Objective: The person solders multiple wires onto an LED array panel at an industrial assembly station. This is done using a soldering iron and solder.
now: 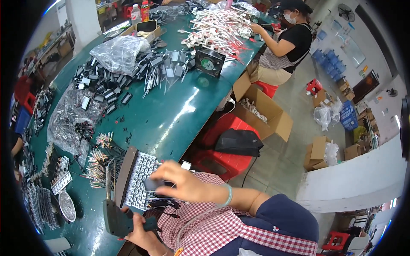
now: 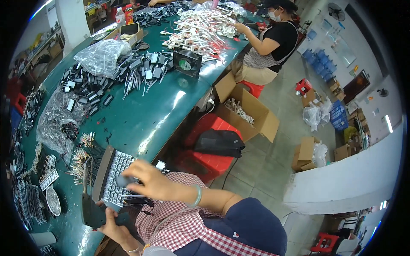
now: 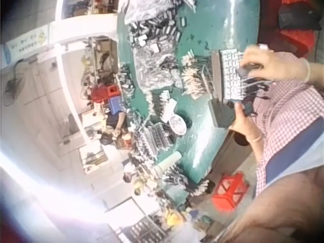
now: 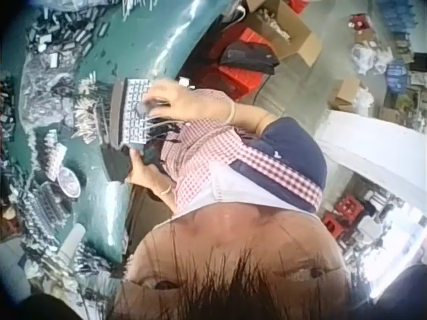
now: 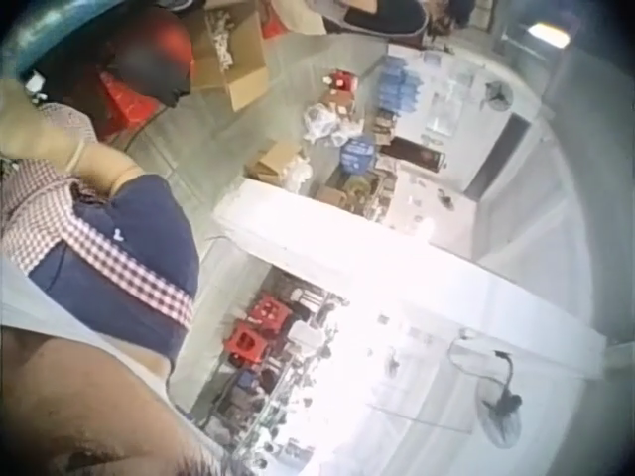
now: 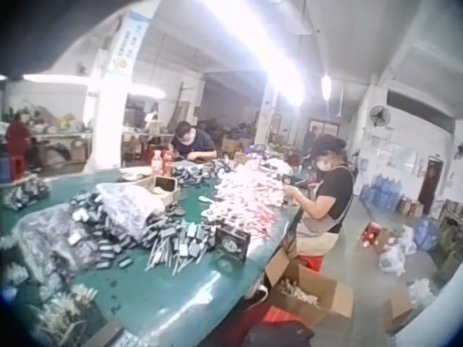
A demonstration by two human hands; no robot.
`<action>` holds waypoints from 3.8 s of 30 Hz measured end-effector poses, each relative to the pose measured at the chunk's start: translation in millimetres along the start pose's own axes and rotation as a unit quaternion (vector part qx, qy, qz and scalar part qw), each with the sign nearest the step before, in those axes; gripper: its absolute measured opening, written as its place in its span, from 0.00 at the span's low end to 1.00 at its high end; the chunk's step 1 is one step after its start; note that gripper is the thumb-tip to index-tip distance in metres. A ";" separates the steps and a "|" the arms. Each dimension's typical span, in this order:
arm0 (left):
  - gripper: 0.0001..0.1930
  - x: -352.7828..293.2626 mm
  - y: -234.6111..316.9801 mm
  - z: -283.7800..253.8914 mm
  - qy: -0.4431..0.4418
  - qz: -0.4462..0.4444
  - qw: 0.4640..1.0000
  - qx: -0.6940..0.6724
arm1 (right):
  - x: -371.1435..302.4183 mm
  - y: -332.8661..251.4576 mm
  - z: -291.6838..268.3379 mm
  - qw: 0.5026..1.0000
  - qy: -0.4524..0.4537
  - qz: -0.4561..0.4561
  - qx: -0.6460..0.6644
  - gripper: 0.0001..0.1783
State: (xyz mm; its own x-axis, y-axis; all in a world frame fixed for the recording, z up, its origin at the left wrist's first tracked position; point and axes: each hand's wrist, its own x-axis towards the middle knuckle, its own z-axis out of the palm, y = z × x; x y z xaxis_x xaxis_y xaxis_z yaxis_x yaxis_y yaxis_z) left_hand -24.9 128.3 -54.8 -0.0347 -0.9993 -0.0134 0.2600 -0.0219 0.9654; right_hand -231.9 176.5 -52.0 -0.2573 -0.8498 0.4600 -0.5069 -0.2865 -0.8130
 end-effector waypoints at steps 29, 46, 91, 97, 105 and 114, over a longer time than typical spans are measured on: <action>0.23 -35.6 15.5 -9.5 -0.063 -0.007 0.998 -0.010 | -32.0 -46.3 24.3 0.955 -0.189 0.115 0.197 0.21; 0.23 -35.9 -8.4 -34.5 -0.013 -0.033 0.999 0.000 | -24.6 -40.7 55.3 0.963 -0.206 0.107 0.134 0.09; 0.12 -90.2 32.3 -83.6 -0.048 0.045 0.897 0.438 | -25.2 10.0 76.7 0.992 -0.098 -0.046 -0.062 0.15; 0.11 -90.1 32.5 -82.5 -0.046 0.062 0.895 0.440 | -26.1 10.9 77.1 0.992 -0.096 -0.049 -0.059 0.15; 0.11 -89.3 36.0 -83.0 -0.064 0.087 0.878 0.467 | -26.1 10.0 76.9 0.991 -0.103 -0.059 -0.062 0.15; 0.09 -82.9 36.5 -79.9 -0.086 0.107 0.866 0.480 | -27.5 11.6 78.9 0.991 -0.094 -0.066 -0.060 0.14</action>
State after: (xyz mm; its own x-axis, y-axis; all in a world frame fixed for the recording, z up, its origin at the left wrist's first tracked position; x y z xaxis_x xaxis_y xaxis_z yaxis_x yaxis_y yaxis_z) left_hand 64.6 208.0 -39.3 -0.2504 -0.9560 0.1526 -0.6415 0.2819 0.7135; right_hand -165.8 161.6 -102.3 -0.0292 -0.8792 0.4756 -0.6237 -0.3558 -0.6960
